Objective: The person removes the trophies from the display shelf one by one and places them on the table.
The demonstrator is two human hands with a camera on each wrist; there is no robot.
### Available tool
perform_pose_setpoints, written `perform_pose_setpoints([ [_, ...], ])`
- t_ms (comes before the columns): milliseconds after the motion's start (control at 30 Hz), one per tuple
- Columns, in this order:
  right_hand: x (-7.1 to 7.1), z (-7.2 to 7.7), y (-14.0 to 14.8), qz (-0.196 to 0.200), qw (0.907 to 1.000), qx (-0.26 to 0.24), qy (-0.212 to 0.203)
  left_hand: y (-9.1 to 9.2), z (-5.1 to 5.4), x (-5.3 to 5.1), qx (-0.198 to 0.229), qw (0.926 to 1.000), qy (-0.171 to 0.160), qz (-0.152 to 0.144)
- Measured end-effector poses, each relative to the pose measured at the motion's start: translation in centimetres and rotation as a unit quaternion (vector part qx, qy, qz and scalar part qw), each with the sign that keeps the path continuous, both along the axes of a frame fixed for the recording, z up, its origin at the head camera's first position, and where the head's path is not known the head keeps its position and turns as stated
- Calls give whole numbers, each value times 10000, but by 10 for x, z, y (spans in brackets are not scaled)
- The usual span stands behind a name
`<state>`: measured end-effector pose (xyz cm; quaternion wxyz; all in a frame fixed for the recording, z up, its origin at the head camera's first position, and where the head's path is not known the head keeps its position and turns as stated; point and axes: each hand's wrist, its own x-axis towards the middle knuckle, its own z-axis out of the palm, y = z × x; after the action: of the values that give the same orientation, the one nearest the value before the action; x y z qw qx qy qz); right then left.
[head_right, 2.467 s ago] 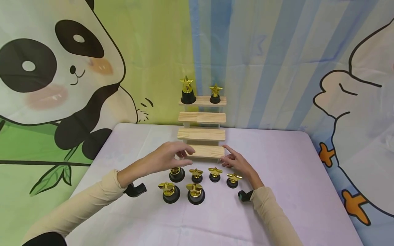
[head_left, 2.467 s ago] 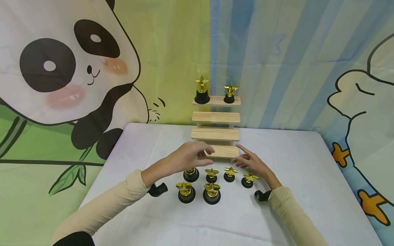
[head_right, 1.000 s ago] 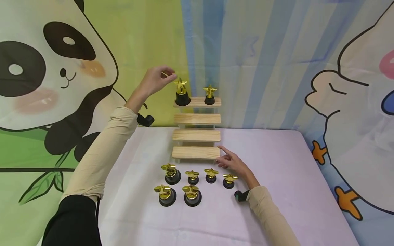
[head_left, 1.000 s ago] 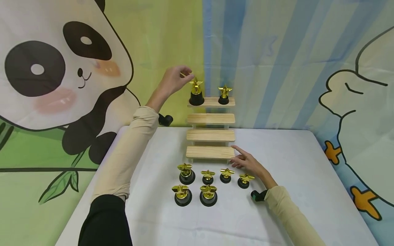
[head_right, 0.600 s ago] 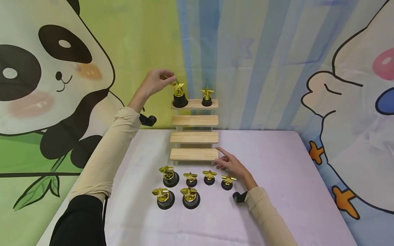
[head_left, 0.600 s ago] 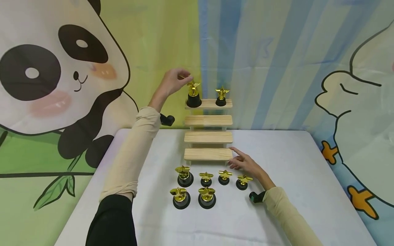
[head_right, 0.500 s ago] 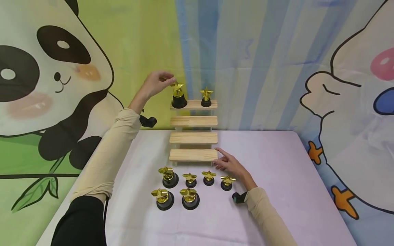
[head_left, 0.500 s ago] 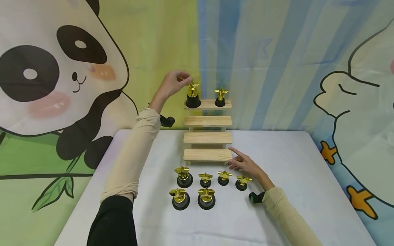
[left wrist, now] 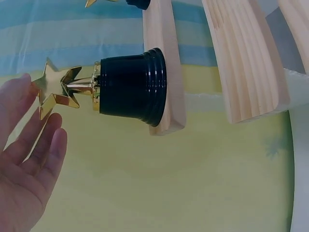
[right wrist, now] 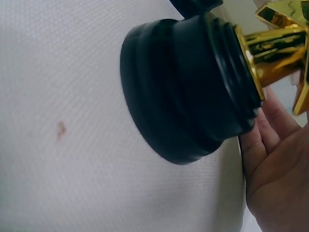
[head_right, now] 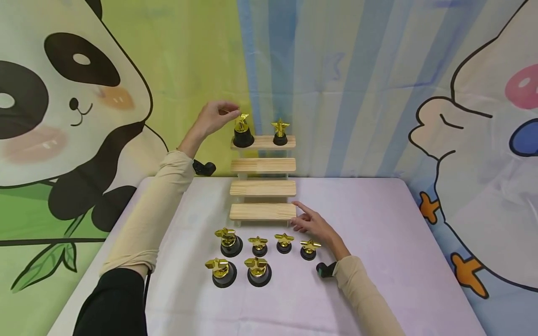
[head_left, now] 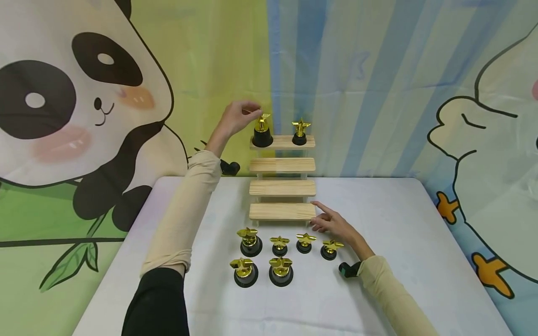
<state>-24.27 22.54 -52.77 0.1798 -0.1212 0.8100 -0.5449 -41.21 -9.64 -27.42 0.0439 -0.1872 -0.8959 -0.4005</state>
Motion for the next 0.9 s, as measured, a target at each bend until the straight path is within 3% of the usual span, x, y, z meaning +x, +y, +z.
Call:
perform_pose_setpoints([
  [333,2,-2,0,69,9999,-106,-37,-2,-9,1,-29,9996,-256,-92],
  [433,3,5,-1,142,9998,-101,32,-4,-12,0,25,9997,-241,-64],
  [600,0,1,-2,148,9998,-102,10,-5,-17,0,165,9997,-176,16],
  [900,-4,0,-1,45,10000,42,-20,-9,-14,4,247,9994,-224,120],
])
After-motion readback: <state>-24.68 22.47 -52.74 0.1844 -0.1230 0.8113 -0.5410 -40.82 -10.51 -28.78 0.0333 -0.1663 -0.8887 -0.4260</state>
